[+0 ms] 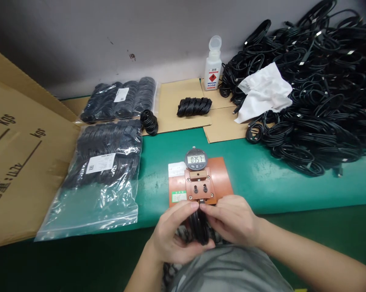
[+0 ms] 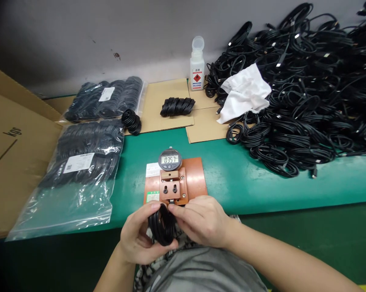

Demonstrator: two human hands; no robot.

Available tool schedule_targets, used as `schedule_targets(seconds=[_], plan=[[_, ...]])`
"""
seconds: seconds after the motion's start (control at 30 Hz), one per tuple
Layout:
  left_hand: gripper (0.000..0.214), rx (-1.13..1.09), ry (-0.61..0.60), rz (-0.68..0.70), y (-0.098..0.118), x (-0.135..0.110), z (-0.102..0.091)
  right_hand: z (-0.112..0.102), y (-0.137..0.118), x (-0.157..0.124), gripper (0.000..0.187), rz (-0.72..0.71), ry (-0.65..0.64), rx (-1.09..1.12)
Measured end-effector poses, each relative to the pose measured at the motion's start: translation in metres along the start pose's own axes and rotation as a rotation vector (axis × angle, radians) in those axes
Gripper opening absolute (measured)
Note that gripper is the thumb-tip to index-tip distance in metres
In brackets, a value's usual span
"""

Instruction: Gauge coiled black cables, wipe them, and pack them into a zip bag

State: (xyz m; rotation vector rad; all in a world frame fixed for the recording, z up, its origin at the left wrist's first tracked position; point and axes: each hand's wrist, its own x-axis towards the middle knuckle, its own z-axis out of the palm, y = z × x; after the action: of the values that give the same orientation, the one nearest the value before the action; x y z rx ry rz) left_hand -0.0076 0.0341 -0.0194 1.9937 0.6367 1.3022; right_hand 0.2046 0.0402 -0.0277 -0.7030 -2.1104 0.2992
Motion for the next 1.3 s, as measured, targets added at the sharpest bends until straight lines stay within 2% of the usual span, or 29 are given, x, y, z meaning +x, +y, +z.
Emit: schedule_targets(seconds=[0.5,1.3], plan=[[0.088,0.029,0.03,-0.103,0.0,-0.003,0.0,-0.002,-0.002,0.004,0.033,0.039,0.025,0.04],[0.088,-0.008,0.019,-0.153,0.002,0.0,0.001,-0.002,-0.006,0.01,0.033,0.102,0.073,0.111]])
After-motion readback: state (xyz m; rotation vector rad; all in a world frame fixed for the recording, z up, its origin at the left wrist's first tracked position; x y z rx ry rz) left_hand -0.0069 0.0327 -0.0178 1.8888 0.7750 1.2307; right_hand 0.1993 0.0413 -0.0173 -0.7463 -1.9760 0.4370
